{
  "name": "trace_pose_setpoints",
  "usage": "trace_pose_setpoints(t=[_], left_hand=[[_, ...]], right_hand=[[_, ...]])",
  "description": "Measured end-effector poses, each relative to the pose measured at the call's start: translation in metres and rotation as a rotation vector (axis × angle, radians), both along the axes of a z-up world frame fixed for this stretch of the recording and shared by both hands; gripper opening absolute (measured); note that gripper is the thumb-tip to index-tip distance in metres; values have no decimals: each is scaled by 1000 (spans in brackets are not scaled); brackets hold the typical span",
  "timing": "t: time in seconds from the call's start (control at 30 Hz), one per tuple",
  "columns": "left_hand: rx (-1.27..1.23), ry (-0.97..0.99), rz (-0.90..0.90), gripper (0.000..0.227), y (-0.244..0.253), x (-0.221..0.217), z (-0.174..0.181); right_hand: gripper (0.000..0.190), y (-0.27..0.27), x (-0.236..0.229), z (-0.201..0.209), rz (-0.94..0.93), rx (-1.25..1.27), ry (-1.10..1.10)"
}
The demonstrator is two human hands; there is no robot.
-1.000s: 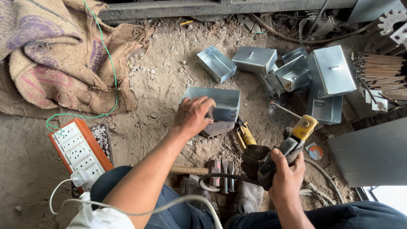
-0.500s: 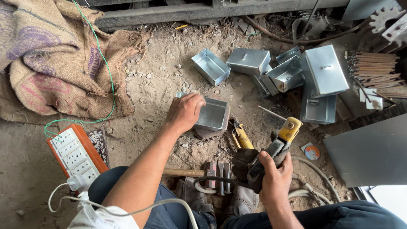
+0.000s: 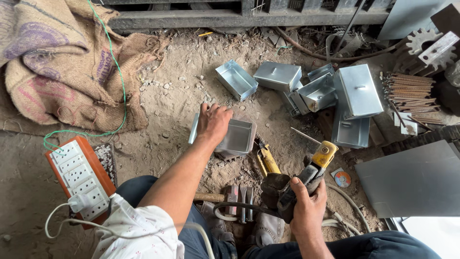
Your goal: The person sits on the ground and uses a handheld welding tool to join the seams of small rectangular metal boxes. They repeatedly reposition the boxes and weld different edges, producing bright sparks and smoke.
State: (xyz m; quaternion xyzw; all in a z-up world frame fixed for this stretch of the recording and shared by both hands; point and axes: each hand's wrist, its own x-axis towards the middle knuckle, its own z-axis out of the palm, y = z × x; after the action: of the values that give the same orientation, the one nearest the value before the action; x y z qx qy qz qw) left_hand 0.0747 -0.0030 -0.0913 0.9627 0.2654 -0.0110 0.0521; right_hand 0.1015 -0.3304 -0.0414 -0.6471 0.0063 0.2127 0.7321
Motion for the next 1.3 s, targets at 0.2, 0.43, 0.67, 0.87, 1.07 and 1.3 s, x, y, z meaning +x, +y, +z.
trace_pose_setpoints(t=[0.2,0.43,0.67,0.87,1.07,1.3], left_hand=[[12,-139,-56,17,7,-11,13],[387,-457,-282,14,-1,-27,28],[235,-389,-286,14,-13,-46,45],[50,-293,-264,11,-14,-55,55],[15,-298,-233,36,-10,-59,71],[-54,-300,-156,21,-11,-61,92]], right_hand=[[41,3,-3,3,17,34,-37],[45,7,-9,12,52,2,-206],[46,8,-17,19,129,-303,-347],[58,17,-22,26,289,-608,-398],[59,19,-27,35,365,-661,-387],[57,23,-27,37,362,-682,-466]])
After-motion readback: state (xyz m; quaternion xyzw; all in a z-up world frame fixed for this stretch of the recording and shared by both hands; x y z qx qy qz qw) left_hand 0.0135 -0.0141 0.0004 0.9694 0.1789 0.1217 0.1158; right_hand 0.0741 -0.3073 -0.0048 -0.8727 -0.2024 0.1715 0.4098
